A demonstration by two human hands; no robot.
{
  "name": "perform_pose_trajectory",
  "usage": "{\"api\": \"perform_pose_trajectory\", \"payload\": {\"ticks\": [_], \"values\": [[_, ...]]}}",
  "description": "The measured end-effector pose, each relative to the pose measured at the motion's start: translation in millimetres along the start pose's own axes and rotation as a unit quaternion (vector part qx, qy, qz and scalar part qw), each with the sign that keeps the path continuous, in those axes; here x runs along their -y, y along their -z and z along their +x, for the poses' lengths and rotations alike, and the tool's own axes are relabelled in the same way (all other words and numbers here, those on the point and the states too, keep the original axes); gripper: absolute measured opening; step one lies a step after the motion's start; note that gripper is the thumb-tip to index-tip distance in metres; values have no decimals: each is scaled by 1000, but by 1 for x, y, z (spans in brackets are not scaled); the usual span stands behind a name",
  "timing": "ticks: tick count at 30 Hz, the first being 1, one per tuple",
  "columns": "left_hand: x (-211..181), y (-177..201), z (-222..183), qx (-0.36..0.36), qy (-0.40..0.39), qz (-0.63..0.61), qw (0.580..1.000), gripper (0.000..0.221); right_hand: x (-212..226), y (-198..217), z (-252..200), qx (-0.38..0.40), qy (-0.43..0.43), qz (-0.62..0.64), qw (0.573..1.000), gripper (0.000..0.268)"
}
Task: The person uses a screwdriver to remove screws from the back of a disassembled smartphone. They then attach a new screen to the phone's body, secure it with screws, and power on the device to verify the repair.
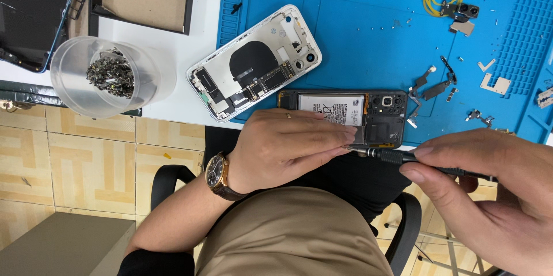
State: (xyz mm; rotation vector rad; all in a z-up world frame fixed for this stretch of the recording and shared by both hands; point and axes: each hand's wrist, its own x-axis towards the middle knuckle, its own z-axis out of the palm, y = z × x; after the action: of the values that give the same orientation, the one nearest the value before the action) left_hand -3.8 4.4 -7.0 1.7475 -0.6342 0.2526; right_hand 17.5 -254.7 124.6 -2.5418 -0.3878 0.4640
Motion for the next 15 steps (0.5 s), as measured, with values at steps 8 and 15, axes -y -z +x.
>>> {"api": "perform_pose_trajectory", "payload": {"ticks": [8, 15], "values": [[0, 1, 0, 1, -5, 5, 1000, 16, 2, 1, 2, -1, 5, -4, 1000, 30], [-2, -1, 3, -13, -10, 15, 1000, 12, 1, 3, 5, 35, -7, -25, 999, 34]]}}
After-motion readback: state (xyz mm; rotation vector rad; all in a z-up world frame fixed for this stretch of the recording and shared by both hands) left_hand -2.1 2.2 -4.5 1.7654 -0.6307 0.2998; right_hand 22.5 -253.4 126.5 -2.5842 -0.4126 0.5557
